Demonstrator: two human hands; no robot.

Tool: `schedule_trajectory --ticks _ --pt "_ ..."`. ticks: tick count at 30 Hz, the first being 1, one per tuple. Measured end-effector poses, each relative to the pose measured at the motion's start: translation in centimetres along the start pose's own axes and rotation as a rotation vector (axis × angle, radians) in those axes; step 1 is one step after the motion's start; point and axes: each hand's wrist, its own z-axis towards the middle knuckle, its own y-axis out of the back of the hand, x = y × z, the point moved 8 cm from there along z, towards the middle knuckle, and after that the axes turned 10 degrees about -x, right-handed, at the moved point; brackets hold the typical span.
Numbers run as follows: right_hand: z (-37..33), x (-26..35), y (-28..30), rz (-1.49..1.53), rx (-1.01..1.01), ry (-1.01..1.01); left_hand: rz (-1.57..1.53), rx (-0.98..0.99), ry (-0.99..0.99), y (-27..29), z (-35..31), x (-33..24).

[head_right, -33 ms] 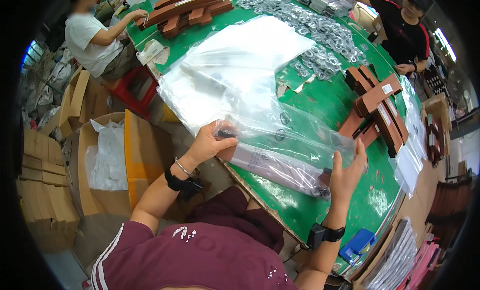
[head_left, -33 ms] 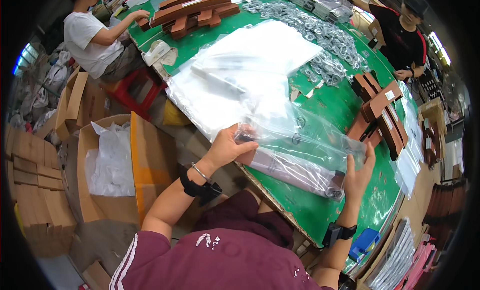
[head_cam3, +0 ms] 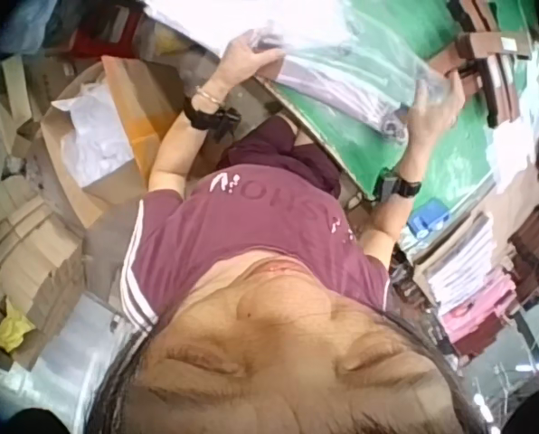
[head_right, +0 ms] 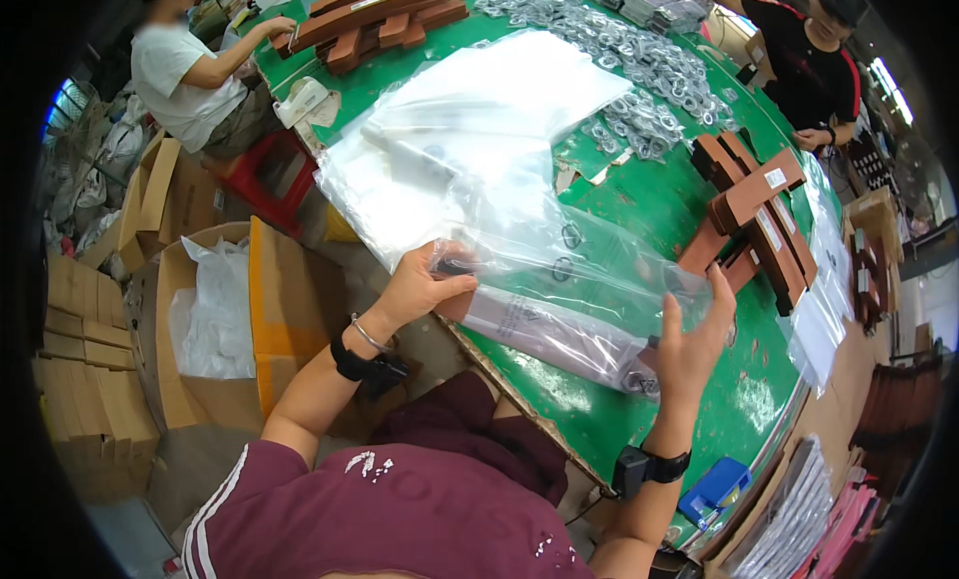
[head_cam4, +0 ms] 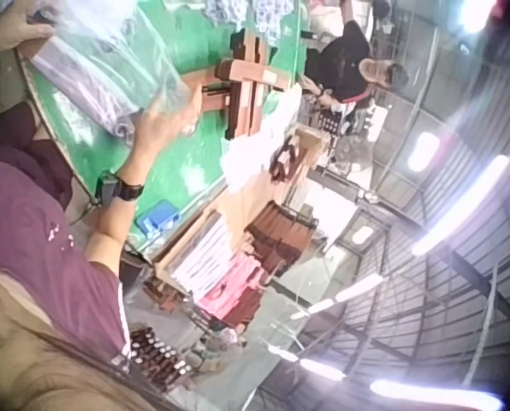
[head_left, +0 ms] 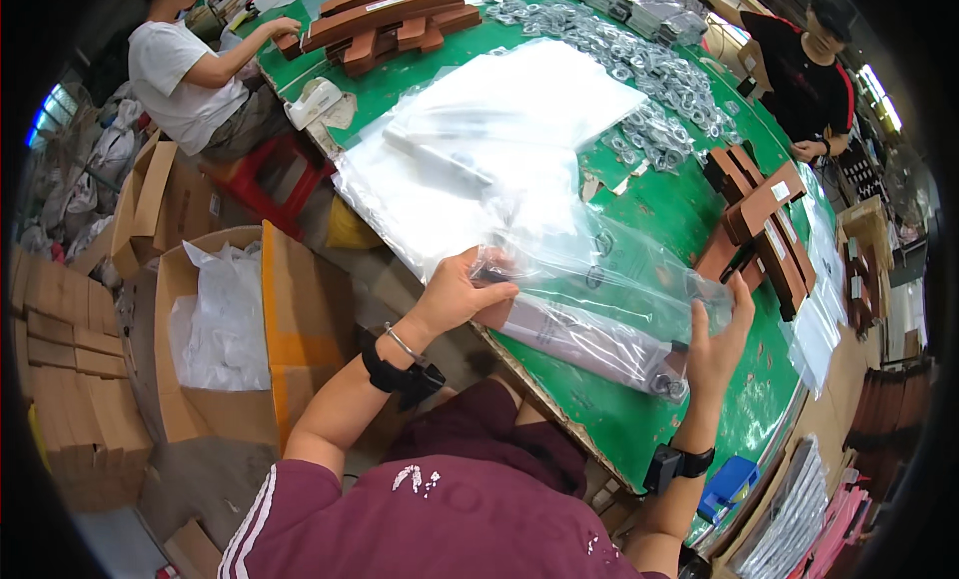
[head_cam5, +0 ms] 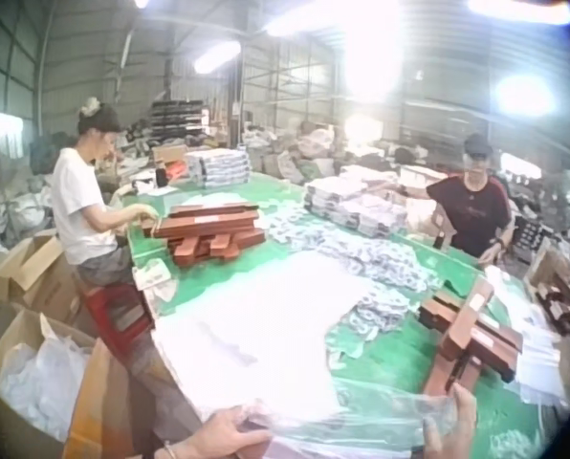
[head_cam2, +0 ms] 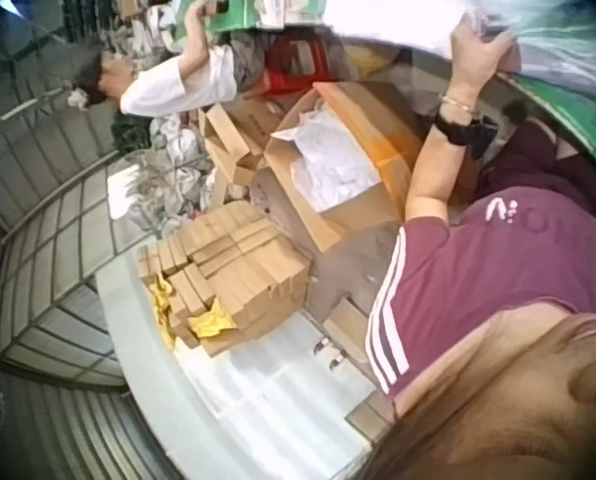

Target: Packing wooden furniture components into plastic sleeves and sealing them with tape.

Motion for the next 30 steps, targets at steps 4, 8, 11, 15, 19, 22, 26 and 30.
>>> schedule_trajectory --ticks 4,8,11,15,19,22,26,30 --pt "2.0 9.2 -7.6 0.226 0.407 0.151 -0.031 0.019 0.026 0.5 -0.2 0.8" --pt "3.1 11.4 -16.9 0.401 0.688 0.218 -0.038 0.065 -0.031 -0.6 -0.2 0.1" --pt "2.1 11.9 -21.7 0.591 1.013 -0.024 -0.045 0.094 -0.050 -0.8 -0.3 -0.1" --pt "1.7 13.0 -23.3 0.757 1.119 -0.195 0.032 0.102 -0.158 -0.6 -0.2 -1.5" --pt "2.3 14.7 -22.0 1.051 0.842 -0.342 0.049 0.132 0.018 -0.5 -0.1 -0.7" --pt "3.0 13.4 -22.1 1.040 0.681 -0.326 0.106 0.187 0.010 -0.8 0.3 -0.6" --pt "4.1 13.5 -20.4 0.797 0.509 -0.159 0.111 0.179 -0.035 -1.0 0.6 -0.4" --pt "6.1 16.2 -15.8 0.666 0.384 0.213 0.093 0.166 -0.034 -1.0 0.6 -0.1"
